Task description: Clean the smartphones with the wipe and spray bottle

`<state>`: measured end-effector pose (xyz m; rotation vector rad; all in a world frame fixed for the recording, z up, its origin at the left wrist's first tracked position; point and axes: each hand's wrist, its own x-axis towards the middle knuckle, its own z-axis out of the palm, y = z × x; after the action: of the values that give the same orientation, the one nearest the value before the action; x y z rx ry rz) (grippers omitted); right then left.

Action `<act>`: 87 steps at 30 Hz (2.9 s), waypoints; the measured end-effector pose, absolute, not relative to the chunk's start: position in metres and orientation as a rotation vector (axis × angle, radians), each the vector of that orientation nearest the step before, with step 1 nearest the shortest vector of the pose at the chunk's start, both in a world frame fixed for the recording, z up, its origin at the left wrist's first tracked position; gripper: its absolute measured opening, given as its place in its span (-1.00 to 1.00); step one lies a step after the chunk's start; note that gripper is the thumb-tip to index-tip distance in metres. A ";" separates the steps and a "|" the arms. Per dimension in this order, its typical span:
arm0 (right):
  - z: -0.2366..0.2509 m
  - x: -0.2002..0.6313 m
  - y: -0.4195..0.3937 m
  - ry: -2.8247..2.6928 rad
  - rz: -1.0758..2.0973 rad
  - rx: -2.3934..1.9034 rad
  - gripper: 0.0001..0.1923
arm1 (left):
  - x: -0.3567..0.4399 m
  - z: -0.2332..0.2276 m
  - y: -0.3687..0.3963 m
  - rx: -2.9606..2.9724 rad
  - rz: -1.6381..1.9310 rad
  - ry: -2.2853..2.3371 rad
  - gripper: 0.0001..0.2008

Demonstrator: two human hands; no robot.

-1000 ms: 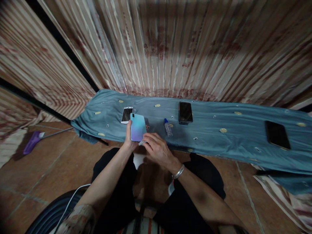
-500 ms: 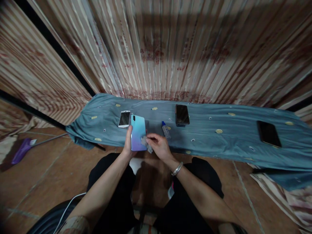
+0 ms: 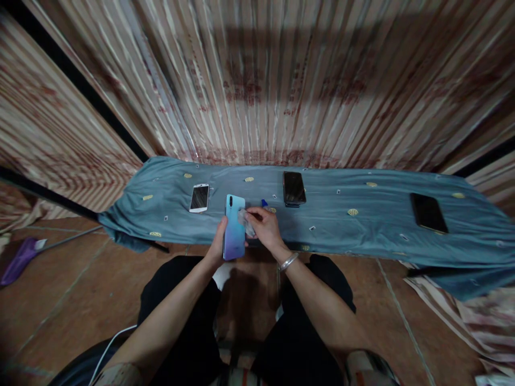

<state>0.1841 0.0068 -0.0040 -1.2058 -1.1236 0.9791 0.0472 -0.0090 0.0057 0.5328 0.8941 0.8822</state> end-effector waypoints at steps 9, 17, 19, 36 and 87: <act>-0.009 0.203 0.027 -0.880 1.058 -1.114 -0.78 | 0.051 -0.008 -0.013 0.924 0.879 0.805 -0.44; -0.011 0.236 0.035 -0.615 1.316 -0.910 -0.83 | 0.065 -0.017 -0.011 0.795 0.914 0.899 -0.43; -0.014 0.238 0.030 -0.615 1.379 -0.891 -0.83 | 0.068 -0.018 -0.005 0.781 0.995 0.933 -0.44; -0.001 0.261 -0.027 -1.362 1.498 -1.247 -0.55 | 0.113 -0.003 0.021 0.594 1.271 0.969 -0.46; -0.062 0.348 0.050 -0.896 0.678 -1.557 -0.66 | 0.213 -0.051 0.076 0.851 1.215 1.049 -0.63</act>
<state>0.3483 0.0501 -0.0623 -1.5568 -0.8963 0.6778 0.2127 0.0758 -0.0509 0.8509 1.0487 1.2154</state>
